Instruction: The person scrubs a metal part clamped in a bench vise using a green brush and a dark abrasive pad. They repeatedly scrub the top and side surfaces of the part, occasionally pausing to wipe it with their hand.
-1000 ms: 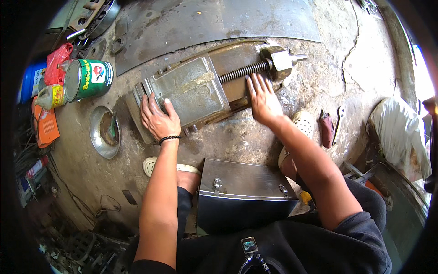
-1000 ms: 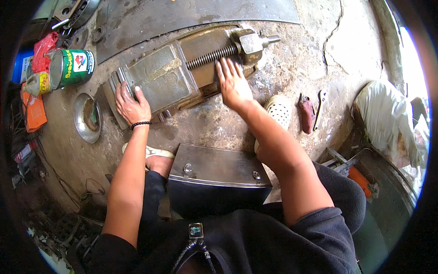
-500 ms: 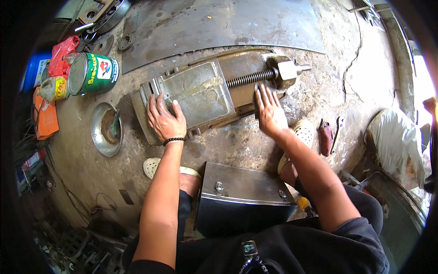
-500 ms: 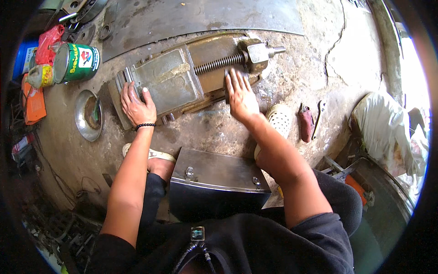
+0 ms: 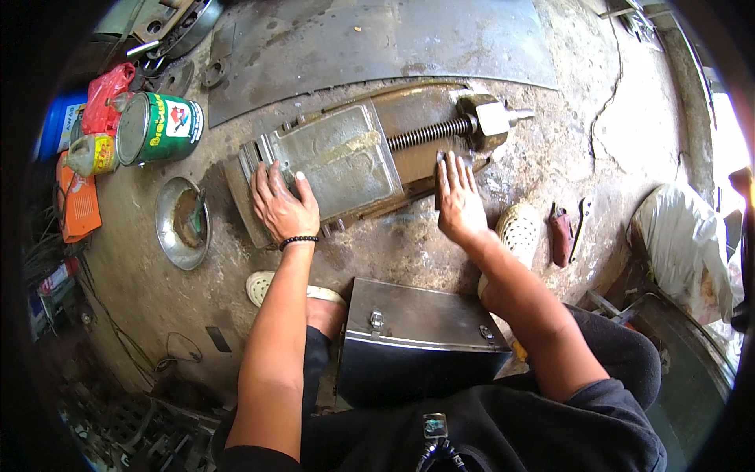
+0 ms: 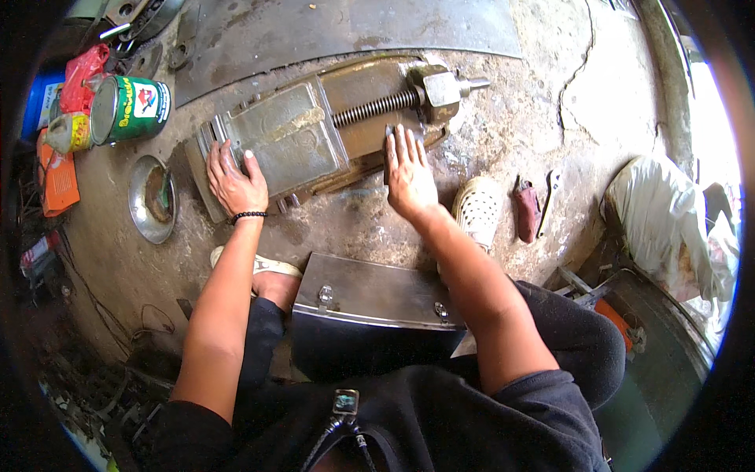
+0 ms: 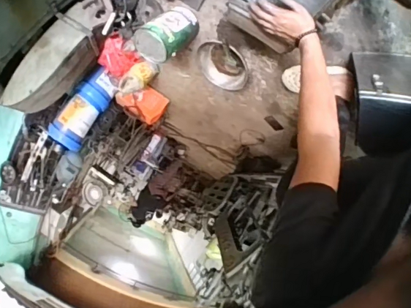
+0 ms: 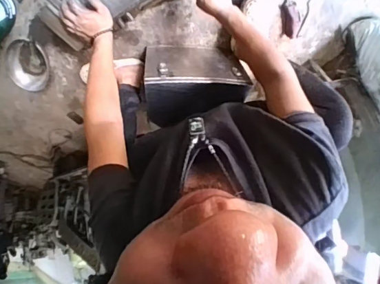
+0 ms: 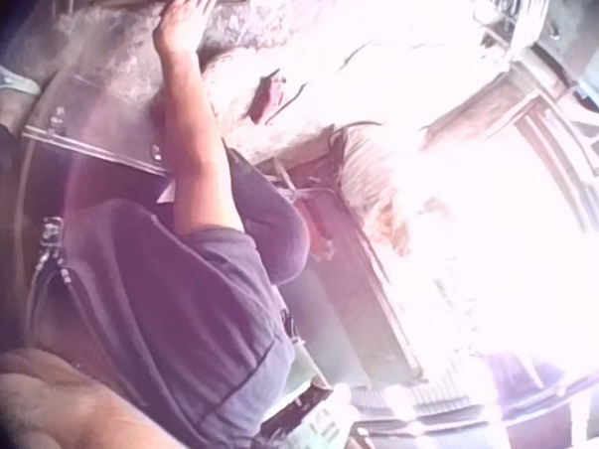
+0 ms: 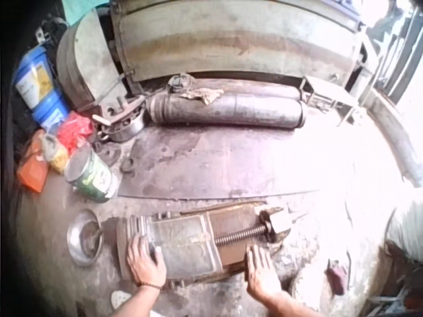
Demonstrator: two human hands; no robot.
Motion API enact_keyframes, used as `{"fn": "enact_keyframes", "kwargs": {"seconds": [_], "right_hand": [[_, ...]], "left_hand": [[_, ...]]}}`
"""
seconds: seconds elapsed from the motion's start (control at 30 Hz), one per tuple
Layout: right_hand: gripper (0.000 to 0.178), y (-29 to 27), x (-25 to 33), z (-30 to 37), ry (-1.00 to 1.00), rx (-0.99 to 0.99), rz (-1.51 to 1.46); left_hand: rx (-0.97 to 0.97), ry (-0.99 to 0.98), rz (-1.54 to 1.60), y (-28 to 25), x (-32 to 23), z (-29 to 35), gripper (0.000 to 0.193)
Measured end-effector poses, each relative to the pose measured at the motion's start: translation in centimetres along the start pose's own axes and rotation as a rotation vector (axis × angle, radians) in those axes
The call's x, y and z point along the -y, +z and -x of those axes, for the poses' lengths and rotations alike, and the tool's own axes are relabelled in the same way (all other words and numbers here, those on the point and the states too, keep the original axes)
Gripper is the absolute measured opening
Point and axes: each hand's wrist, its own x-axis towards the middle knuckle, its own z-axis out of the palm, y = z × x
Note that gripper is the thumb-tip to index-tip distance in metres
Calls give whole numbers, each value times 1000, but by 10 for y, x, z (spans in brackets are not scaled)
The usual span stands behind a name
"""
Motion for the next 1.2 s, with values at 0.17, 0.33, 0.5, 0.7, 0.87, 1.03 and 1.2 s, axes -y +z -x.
{"fn": "enact_keyframes", "kwargs": {"seconds": [0.17, 0.33, 0.5, 0.7, 0.87, 1.03, 1.2], "right_hand": [[73, -14, 33, 5, 45, -133, 241], [70, -2, 26, 6, -149, -123, 61], [69, 12, 12, 2, -133, -145, 11], [66, 7, 8, 5, 33, -338, 17], [70, 1, 21, 6, -233, -137, -84], [74, 10, 10, 6, 127, -267, -15], [70, 7, 10, 7, -187, -176, -69]], "left_hand": [[-13, 2, -9, -1, -1, -1, 47], [-23, 31, 22, 3, 1, -1, 47], [-22, 23, 10, 3, 1, -1, 46], [-39, 19, 11, 3, 2, 1, 46], [-47, 20, 28, 5, 2, -1, 48], [-62, 10, 11, 5, 1, 1, 47], [-53, 7, 21, 6, 2, 0, 46]]}}
